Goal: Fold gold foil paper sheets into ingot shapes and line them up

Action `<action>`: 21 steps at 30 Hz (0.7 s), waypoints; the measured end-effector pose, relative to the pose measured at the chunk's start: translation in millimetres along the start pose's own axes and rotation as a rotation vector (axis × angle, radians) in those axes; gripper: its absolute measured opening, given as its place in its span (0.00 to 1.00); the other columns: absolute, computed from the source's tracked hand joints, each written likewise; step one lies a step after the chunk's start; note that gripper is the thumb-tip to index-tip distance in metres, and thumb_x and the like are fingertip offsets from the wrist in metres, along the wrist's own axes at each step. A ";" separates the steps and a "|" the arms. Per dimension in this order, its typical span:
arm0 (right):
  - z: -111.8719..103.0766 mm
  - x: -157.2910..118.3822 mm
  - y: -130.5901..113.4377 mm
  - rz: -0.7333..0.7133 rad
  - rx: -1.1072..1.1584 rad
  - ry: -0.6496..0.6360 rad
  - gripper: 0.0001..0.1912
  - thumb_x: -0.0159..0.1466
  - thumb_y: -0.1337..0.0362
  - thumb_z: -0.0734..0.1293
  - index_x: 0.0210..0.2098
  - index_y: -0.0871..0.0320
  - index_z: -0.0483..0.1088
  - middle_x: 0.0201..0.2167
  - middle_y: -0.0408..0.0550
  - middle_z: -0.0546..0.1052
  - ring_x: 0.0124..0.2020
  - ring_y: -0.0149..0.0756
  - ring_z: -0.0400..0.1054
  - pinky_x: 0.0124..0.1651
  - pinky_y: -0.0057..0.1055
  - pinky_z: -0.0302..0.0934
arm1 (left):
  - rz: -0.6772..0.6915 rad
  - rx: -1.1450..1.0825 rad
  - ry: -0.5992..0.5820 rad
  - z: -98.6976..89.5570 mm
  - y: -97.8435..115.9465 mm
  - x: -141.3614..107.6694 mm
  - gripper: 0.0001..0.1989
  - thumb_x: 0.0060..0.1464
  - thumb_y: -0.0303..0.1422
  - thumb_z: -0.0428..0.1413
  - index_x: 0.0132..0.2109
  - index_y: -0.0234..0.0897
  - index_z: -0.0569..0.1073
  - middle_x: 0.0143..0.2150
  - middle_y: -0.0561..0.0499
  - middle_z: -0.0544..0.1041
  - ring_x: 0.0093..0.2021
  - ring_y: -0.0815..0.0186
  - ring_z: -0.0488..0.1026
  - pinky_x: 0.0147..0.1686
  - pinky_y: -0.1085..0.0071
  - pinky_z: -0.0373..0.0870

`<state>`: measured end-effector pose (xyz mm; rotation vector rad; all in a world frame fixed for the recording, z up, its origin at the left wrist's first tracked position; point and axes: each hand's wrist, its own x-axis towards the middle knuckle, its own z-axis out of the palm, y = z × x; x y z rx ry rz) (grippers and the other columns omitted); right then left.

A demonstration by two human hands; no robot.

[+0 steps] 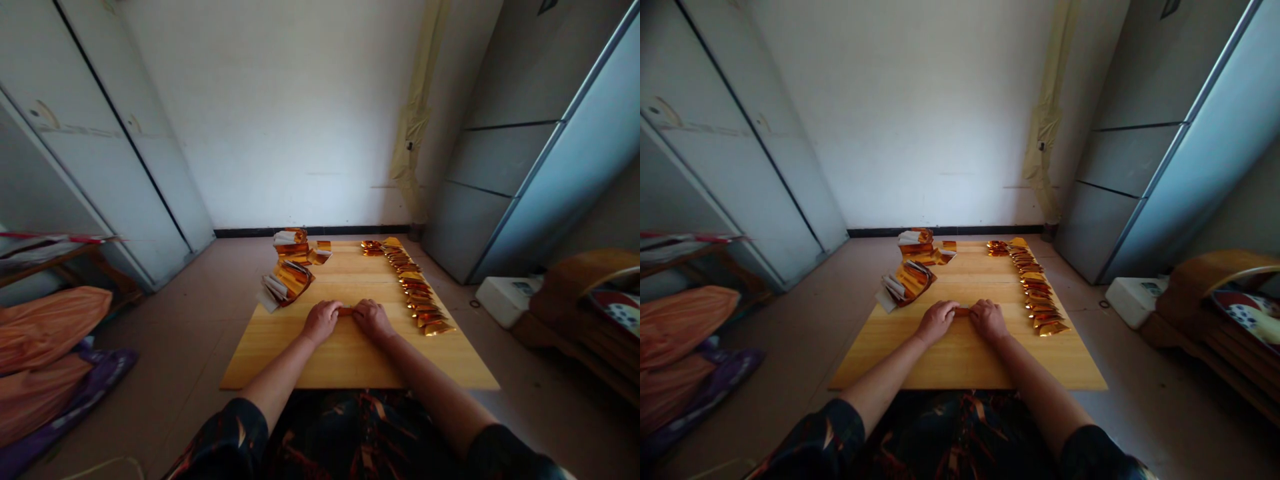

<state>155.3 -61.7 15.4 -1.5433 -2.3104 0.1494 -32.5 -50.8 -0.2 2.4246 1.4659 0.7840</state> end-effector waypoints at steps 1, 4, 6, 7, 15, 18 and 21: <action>-0.6 2.3 0.8 0.015 -0.004 -0.019 0.11 0.65 0.65 0.59 0.38 0.54 0.73 0.38 0.47 0.76 0.41 0.34 0.66 0.42 0.28 0.53 | -0.061 -0.008 -0.004 0.8 0.9 1.3 0.16 0.55 0.23 0.49 0.49 0.41 0.70 0.41 0.50 0.77 0.42 0.66 0.72 0.45 0.69 0.66; -1.9 9.2 0.0 0.089 -0.010 -0.081 0.12 0.66 0.64 0.57 0.43 0.54 0.72 0.41 0.47 0.76 0.43 0.34 0.67 0.42 0.27 0.53 | -0.204 0.000 -0.026 2.2 3.8 5.4 0.17 0.55 0.25 0.50 0.52 0.42 0.67 0.40 0.51 0.77 0.41 0.66 0.72 0.43 0.71 0.66; -1.8 12.4 -3.3 0.160 -0.018 -0.098 0.13 0.67 0.63 0.57 0.45 0.54 0.70 0.43 0.46 0.76 0.44 0.34 0.68 0.42 0.28 0.53 | -0.254 0.007 -0.027 2.6 6.0 7.0 0.17 0.55 0.26 0.51 0.52 0.42 0.66 0.39 0.51 0.77 0.41 0.67 0.73 0.43 0.71 0.65; -1.3 13.3 -5.5 0.193 -0.028 -0.098 0.13 0.67 0.63 0.56 0.46 0.54 0.70 0.43 0.46 0.76 0.44 0.34 0.68 0.43 0.28 0.52 | -0.270 0.009 -0.023 2.8 7.0 7.4 0.17 0.55 0.26 0.51 0.51 0.42 0.66 0.39 0.52 0.77 0.41 0.67 0.73 0.43 0.71 0.64; 5.3 12.3 -15.2 0.230 -0.140 -0.066 0.12 0.68 0.62 0.55 0.42 0.56 0.69 0.41 0.49 0.76 0.44 0.36 0.67 0.42 0.30 0.50 | -0.315 0.016 0.001 2.7 10.9 8.1 0.15 0.55 0.25 0.50 0.50 0.42 0.66 0.38 0.53 0.78 0.41 0.67 0.74 0.43 0.72 0.63; 5.2 12.8 -14.3 0.201 -0.194 -0.082 0.13 0.69 0.61 0.55 0.41 0.56 0.69 0.40 0.50 0.75 0.44 0.36 0.67 0.42 0.30 0.50 | -0.313 0.055 -0.017 2.6 12.1 9.2 0.15 0.56 0.25 0.50 0.50 0.42 0.65 0.42 0.52 0.78 0.44 0.67 0.73 0.44 0.71 0.63; 6.2 14.3 -12.6 0.175 -0.227 -0.090 0.12 0.68 0.59 0.56 0.42 0.56 0.68 0.40 0.50 0.75 0.43 0.37 0.67 0.41 0.31 0.50 | -0.283 0.118 -0.032 2.7 14.2 10.0 0.14 0.58 0.26 0.48 0.50 0.42 0.65 0.46 0.50 0.76 0.47 0.66 0.72 0.46 0.71 0.62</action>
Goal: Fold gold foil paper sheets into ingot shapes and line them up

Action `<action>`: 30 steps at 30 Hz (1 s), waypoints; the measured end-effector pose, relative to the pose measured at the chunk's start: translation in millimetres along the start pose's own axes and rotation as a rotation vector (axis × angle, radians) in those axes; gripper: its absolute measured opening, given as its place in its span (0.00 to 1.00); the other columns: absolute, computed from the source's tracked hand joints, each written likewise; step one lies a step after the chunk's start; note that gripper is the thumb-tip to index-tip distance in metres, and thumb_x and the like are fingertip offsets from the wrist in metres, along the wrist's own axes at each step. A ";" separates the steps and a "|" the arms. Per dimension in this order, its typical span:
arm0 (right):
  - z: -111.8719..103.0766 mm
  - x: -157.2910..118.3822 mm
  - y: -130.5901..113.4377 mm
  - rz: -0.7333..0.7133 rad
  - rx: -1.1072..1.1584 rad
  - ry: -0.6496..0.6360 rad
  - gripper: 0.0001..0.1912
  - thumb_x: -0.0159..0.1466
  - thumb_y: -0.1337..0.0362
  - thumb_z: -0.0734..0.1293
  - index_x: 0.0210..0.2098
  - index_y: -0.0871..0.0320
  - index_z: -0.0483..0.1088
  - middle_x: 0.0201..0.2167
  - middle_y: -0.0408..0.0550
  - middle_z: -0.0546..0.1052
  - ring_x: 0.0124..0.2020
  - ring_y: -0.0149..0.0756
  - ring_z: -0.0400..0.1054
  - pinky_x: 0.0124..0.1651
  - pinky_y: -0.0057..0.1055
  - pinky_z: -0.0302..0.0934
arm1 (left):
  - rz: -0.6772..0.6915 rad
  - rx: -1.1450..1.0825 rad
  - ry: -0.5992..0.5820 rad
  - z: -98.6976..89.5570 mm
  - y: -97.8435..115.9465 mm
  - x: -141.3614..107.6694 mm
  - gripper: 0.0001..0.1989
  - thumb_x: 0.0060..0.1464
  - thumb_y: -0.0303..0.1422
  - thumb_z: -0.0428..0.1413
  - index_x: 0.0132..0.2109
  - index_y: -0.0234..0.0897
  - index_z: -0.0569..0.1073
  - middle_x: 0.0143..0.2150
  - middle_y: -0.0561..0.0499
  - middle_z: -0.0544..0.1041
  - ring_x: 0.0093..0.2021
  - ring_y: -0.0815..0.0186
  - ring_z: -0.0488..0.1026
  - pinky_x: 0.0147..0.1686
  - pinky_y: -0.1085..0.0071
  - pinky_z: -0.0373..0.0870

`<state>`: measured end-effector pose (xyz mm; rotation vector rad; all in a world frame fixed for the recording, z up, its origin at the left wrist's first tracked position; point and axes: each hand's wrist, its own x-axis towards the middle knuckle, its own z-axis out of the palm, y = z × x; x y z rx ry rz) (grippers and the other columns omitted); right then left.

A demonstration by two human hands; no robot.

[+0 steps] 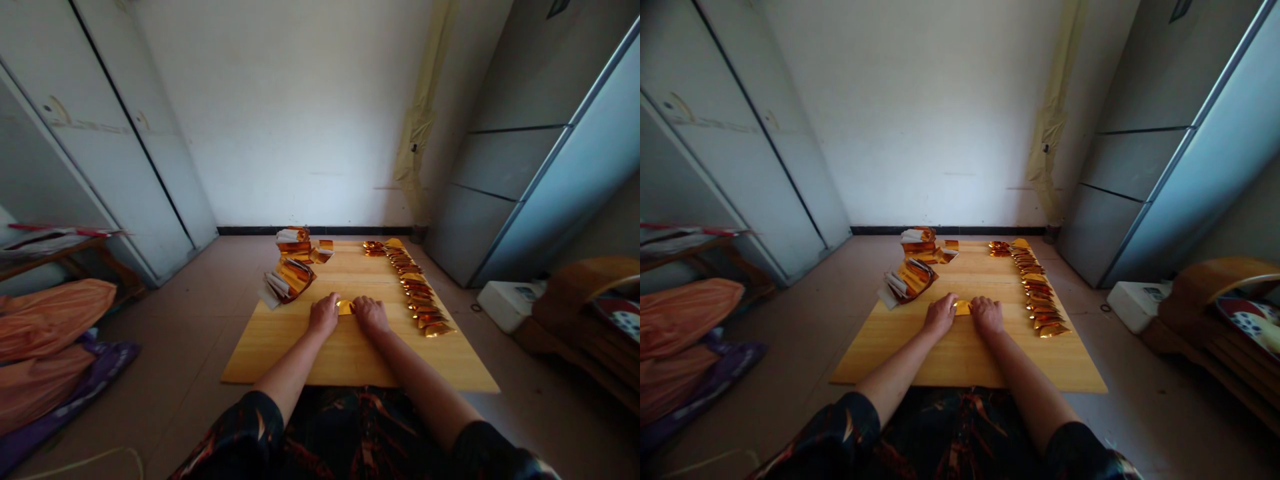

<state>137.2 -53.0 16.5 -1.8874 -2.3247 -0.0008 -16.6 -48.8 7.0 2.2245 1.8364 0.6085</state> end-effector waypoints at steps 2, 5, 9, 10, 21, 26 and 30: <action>1.6 1.3 0.8 0.001 -0.010 -0.001 0.12 0.68 0.59 0.56 0.42 0.56 0.68 0.40 0.50 0.74 0.43 0.37 0.67 0.41 0.31 0.50 | 0.012 0.041 -0.005 -0.7 1.7 -0.1 0.13 0.58 0.26 0.47 0.50 0.42 0.66 0.46 0.49 0.76 0.48 0.66 0.71 0.47 0.70 0.61; 3.9 3.0 2.0 0.007 -0.008 -0.012 0.12 0.68 0.59 0.56 0.42 0.56 0.68 0.40 0.51 0.74 0.43 0.36 0.67 0.42 0.32 0.49 | 0.010 0.092 -0.020 -2.8 4.1 -0.3 0.13 0.59 0.27 0.46 0.50 0.42 0.66 0.46 0.49 0.76 0.48 0.64 0.71 0.46 0.68 0.61; 4.9 4.6 3.1 0.012 0.005 -0.026 0.12 0.68 0.59 0.55 0.42 0.56 0.67 0.41 0.51 0.74 0.44 0.36 0.67 0.44 0.33 0.49 | 0.017 0.159 -0.037 -3.9 5.7 0.5 0.13 0.60 0.28 0.45 0.50 0.42 0.66 0.45 0.48 0.76 0.47 0.63 0.72 0.45 0.66 0.60; 4.6 5.0 3.1 0.014 0.009 -0.027 0.12 0.68 0.59 0.55 0.42 0.56 0.67 0.41 0.51 0.74 0.44 0.36 0.68 0.44 0.33 0.49 | 0.019 0.175 -0.038 -3.5 5.8 0.9 0.13 0.61 0.28 0.44 0.50 0.42 0.66 0.45 0.48 0.76 0.46 0.63 0.72 0.44 0.65 0.60; -10.3 10.2 -1.3 0.051 -0.008 -0.106 0.10 0.68 0.64 0.54 0.42 0.57 0.66 0.41 0.53 0.76 0.44 0.38 0.70 0.44 0.35 0.52 | 0.086 0.291 -0.071 -3.5 8.5 3.6 0.14 0.61 0.28 0.40 0.47 0.39 0.67 0.41 0.45 0.77 0.43 0.60 0.72 0.44 0.62 0.57; -11.4 10.1 -2.0 0.051 -0.052 -0.101 0.11 0.68 0.64 0.53 0.42 0.59 0.65 0.41 0.55 0.76 0.42 0.38 0.71 0.44 0.35 0.53 | 0.110 0.323 -0.093 -7.7 11.2 3.8 0.15 0.62 0.29 0.38 0.47 0.39 0.68 0.41 0.46 0.77 0.42 0.59 0.73 0.47 0.59 0.56; -14.1 10.1 -2.8 0.062 -0.055 -0.106 0.11 0.68 0.64 0.54 0.42 0.58 0.65 0.41 0.54 0.76 0.42 0.38 0.71 0.44 0.35 0.53 | 0.115 0.309 -0.118 -10.0 11.5 5.1 0.16 0.61 0.29 0.39 0.48 0.41 0.69 0.41 0.46 0.77 0.42 0.60 0.72 0.49 0.60 0.55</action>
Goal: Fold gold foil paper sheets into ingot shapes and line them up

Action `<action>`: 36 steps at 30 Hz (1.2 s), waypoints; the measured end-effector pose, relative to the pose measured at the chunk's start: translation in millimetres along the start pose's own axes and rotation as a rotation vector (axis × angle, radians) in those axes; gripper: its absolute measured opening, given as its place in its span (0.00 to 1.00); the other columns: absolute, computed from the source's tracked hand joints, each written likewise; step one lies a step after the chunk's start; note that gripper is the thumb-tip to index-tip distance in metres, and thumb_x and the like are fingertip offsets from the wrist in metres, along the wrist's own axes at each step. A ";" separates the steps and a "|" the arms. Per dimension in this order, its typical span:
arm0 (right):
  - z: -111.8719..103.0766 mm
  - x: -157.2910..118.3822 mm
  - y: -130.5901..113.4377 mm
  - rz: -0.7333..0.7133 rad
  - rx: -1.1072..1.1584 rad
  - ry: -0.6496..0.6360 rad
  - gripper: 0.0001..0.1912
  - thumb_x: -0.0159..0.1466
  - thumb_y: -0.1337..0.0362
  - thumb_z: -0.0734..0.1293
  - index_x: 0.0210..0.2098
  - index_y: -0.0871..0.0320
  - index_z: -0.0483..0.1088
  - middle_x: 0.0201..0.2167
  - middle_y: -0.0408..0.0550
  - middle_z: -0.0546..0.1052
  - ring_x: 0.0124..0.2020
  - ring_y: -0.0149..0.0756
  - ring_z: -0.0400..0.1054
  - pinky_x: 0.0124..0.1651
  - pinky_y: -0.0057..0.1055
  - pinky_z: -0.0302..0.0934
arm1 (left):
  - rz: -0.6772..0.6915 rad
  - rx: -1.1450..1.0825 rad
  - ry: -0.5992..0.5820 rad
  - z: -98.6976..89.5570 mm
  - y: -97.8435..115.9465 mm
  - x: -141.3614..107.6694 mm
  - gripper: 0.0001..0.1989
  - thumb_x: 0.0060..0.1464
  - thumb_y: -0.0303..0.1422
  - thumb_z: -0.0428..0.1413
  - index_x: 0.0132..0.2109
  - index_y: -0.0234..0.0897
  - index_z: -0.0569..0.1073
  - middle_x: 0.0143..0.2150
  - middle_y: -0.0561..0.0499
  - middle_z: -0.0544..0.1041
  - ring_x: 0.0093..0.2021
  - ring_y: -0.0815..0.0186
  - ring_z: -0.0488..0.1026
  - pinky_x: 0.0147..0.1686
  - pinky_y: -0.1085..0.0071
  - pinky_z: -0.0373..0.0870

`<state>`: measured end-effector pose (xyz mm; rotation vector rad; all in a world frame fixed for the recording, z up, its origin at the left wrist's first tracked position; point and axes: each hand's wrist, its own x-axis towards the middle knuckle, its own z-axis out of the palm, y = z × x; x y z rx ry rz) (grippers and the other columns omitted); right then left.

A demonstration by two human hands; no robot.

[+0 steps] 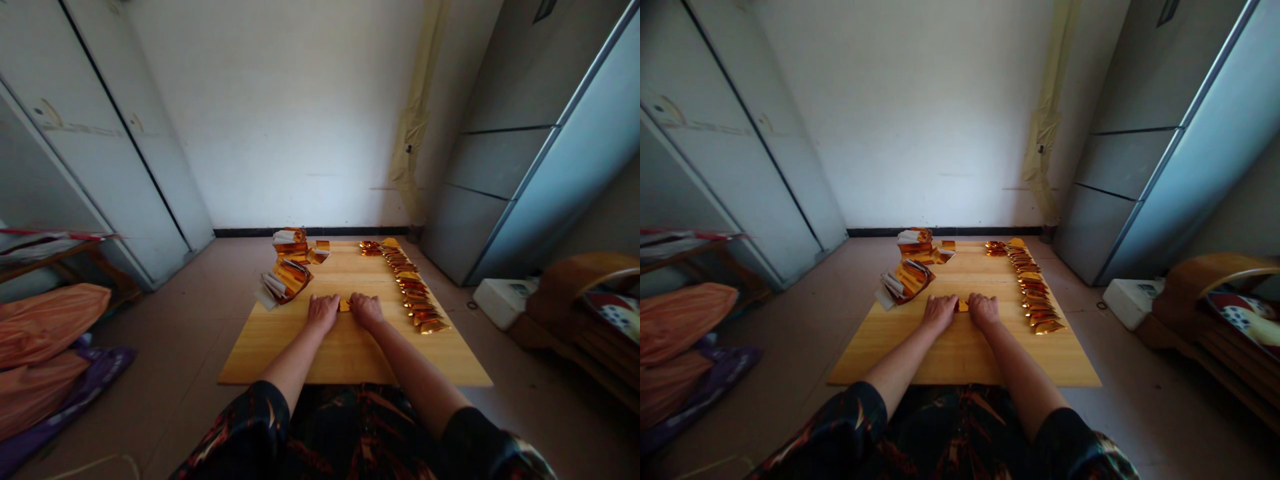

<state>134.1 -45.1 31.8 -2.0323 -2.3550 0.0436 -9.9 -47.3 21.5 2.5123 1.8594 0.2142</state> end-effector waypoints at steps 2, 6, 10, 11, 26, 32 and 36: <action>-2.8 0.1 -0.5 0.008 0.004 -0.012 0.11 0.68 0.64 0.54 0.42 0.57 0.66 0.41 0.53 0.77 0.42 0.37 0.71 0.44 0.34 0.53 | 0.009 -0.012 -0.006 -1.5 -0.6 0.3 0.16 0.60 0.29 0.40 0.47 0.43 0.70 0.40 0.48 0.77 0.41 0.60 0.72 0.48 0.60 0.55; -7.7 0.9 -0.8 0.017 0.024 -0.033 0.10 0.67 0.63 0.56 0.42 0.57 0.66 0.41 0.53 0.77 0.43 0.38 0.71 0.43 0.34 0.53 | 0.001 -0.064 -0.019 -4.5 -0.4 0.1 0.15 0.59 0.31 0.42 0.45 0.47 0.72 0.39 0.49 0.78 0.41 0.60 0.72 0.48 0.60 0.55; -7.1 1.2 0.6 0.018 0.027 -0.025 0.10 0.67 0.62 0.56 0.43 0.55 0.65 0.40 0.51 0.77 0.41 0.37 0.71 0.43 0.33 0.52 | -0.021 -0.068 0.001 -3.4 1.4 1.1 0.15 0.60 0.31 0.42 0.45 0.47 0.72 0.39 0.50 0.78 0.41 0.60 0.72 0.48 0.60 0.54; -6.1 1.0 1.2 0.009 0.025 -0.018 0.10 0.67 0.62 0.56 0.43 0.54 0.65 0.39 0.50 0.77 0.40 0.36 0.71 0.42 0.33 0.52 | -0.024 -0.057 0.008 -2.5 1.8 1.7 0.15 0.60 0.31 0.42 0.45 0.47 0.72 0.39 0.50 0.78 0.40 0.61 0.72 0.48 0.61 0.55; 4.5 3.3 3.4 -0.028 0.064 0.032 0.10 0.66 0.59 0.58 0.41 0.55 0.68 0.41 0.49 0.76 0.41 0.36 0.70 0.45 0.34 0.49 | -0.035 -0.089 0.071 1.2 -4.3 -1.8 0.11 0.58 0.36 0.48 0.41 0.45 0.75 0.41 0.49 0.77 0.45 0.61 0.70 0.45 0.64 0.58; 4.0 1.5 2.9 -0.032 0.116 0.048 0.12 0.64 0.55 0.60 0.39 0.55 0.68 0.40 0.48 0.76 0.41 0.36 0.69 0.45 0.34 0.48 | -0.035 -0.115 0.082 0.6 -4.4 -2.3 0.11 0.57 0.40 0.50 0.39 0.44 0.75 0.41 0.48 0.75 0.45 0.60 0.69 0.46 0.63 0.58; 4.4 2.3 4.5 -0.021 0.144 0.040 0.11 0.62 0.56 0.61 0.39 0.55 0.68 0.40 0.46 0.76 0.41 0.35 0.69 0.45 0.33 0.48 | -0.056 -0.134 0.078 1.6 -5.0 -1.8 0.10 0.56 0.40 0.51 0.40 0.45 0.75 0.41 0.49 0.75 0.45 0.61 0.68 0.46 0.63 0.58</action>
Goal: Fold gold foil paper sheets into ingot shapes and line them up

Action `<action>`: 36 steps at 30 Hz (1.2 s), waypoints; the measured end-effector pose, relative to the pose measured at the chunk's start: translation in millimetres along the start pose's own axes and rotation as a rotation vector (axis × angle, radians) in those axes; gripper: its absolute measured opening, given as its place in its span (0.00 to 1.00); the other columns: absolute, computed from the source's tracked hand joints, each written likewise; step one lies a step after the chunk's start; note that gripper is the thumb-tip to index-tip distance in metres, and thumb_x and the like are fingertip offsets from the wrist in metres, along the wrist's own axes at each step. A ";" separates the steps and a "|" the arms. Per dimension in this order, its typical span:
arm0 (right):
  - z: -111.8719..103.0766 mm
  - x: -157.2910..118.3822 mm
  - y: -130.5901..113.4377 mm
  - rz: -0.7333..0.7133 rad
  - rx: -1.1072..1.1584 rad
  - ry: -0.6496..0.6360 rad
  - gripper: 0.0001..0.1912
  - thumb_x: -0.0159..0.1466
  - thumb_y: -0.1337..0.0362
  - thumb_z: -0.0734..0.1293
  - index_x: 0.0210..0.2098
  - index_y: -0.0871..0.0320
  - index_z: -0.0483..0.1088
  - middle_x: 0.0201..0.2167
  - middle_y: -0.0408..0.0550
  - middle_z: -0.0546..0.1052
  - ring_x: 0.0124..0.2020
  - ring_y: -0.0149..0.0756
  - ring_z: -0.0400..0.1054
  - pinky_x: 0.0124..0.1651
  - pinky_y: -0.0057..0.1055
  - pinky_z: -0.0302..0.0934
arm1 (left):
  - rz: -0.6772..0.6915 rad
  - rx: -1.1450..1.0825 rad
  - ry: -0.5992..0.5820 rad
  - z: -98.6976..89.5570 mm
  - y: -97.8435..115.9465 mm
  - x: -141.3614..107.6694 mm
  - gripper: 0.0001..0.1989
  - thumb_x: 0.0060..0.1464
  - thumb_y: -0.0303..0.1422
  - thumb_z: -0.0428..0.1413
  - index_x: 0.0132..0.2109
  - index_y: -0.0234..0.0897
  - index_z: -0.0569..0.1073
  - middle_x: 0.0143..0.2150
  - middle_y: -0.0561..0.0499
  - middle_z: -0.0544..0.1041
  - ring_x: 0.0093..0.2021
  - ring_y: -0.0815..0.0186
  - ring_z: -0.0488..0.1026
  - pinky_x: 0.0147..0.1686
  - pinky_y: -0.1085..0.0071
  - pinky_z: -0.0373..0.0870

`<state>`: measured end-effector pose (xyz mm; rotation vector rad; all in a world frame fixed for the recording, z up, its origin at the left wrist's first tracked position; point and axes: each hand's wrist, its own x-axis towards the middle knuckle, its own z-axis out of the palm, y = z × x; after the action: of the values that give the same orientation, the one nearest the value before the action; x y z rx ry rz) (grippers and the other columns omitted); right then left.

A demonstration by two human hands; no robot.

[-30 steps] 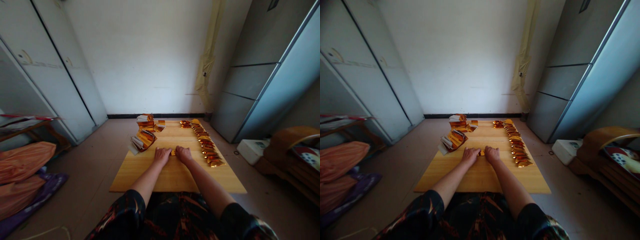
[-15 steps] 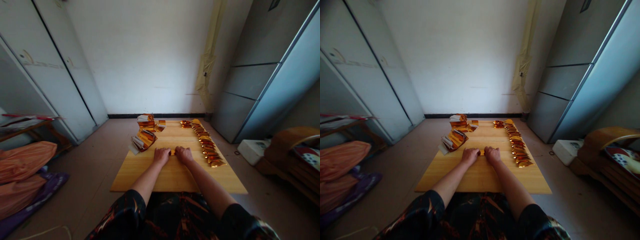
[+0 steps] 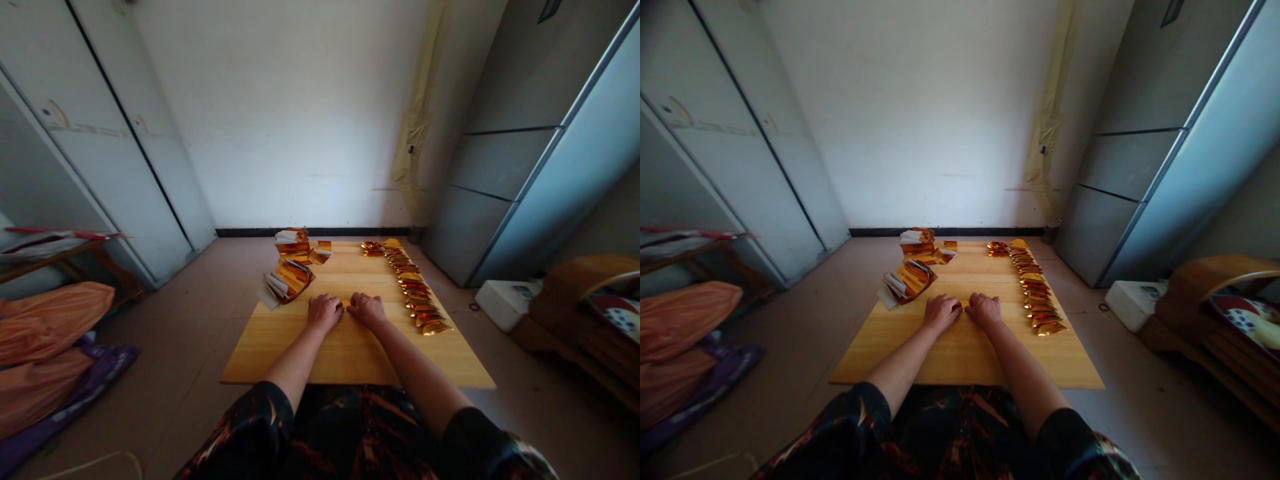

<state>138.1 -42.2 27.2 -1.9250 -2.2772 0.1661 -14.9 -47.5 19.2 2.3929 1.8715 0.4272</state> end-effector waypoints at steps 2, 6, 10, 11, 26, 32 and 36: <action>0.4 0.6 1.3 0.010 0.015 0.002 0.10 0.62 0.56 0.61 0.39 0.54 0.68 0.40 0.45 0.76 0.41 0.35 0.69 0.44 0.33 0.48 | -0.010 -0.001 0.016 1.1 -0.5 0.3 0.10 0.55 0.40 0.52 0.40 0.46 0.76 0.41 0.49 0.74 0.45 0.60 0.67 0.45 0.63 0.58; -0.3 -0.6 3.4 0.017 0.033 0.010 0.10 0.62 0.59 0.60 0.40 0.54 0.69 0.41 0.45 0.76 0.40 0.35 0.69 0.43 0.32 0.48 | -0.062 -0.010 0.026 1.6 -2.2 0.1 0.10 0.56 0.40 0.52 0.40 0.48 0.77 0.40 0.48 0.73 0.47 0.60 0.65 0.43 0.64 0.58; -2.2 -3.7 5.4 0.026 0.052 0.011 0.10 0.63 0.61 0.59 0.41 0.52 0.70 0.41 0.45 0.75 0.41 0.34 0.68 0.43 0.31 0.49 | -0.103 -0.037 0.004 -0.3 -4.6 -1.7 0.10 0.56 0.40 0.52 0.40 0.52 0.78 0.43 0.49 0.71 0.49 0.59 0.63 0.45 0.63 0.57; -2.1 -4.3 6.3 0.024 0.060 0.008 0.11 0.64 0.61 0.59 0.41 0.52 0.70 0.41 0.45 0.75 0.41 0.34 0.68 0.43 0.31 0.49 | -0.109 -0.043 0.004 -0.5 -5.3 -2.3 0.10 0.55 0.40 0.52 0.41 0.53 0.78 0.44 0.49 0.71 0.49 0.59 0.62 0.45 0.63 0.57; -4.3 -2.2 3.4 -0.074 0.059 0.093 0.11 0.61 0.67 0.61 0.41 0.54 0.73 0.43 0.48 0.73 0.44 0.34 0.66 0.40 0.25 0.55 | -0.098 -0.088 0.041 4.1 -9.1 -4.7 0.10 0.55 0.40 0.53 0.41 0.56 0.78 0.46 0.50 0.70 0.49 0.60 0.61 0.47 0.61 0.56; 0.7 15.3 -13.4 0.028 0.118 -0.100 0.12 0.60 0.67 0.59 0.38 0.55 0.74 0.40 0.47 0.77 0.40 0.34 0.69 0.37 0.25 0.57 | -0.096 -0.076 0.040 5.3 -11.3 -4.7 0.11 0.56 0.41 0.52 0.43 0.56 0.77 0.46 0.49 0.70 0.49 0.59 0.61 0.47 0.61 0.56; -2.6 21.5 -10.2 0.038 0.126 -0.148 0.13 0.59 0.67 0.60 0.39 0.57 0.75 0.41 0.49 0.77 0.41 0.34 0.70 0.38 0.24 0.57 | -0.087 -0.082 0.006 4.9 -16.2 -3.7 0.11 0.56 0.40 0.52 0.43 0.59 0.77 0.48 0.51 0.69 0.49 0.59 0.61 0.48 0.60 0.55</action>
<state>125.2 -22.8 32.6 -1.9522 -2.2586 0.4603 -29.7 -46.4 10.3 2.2521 1.9125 0.4950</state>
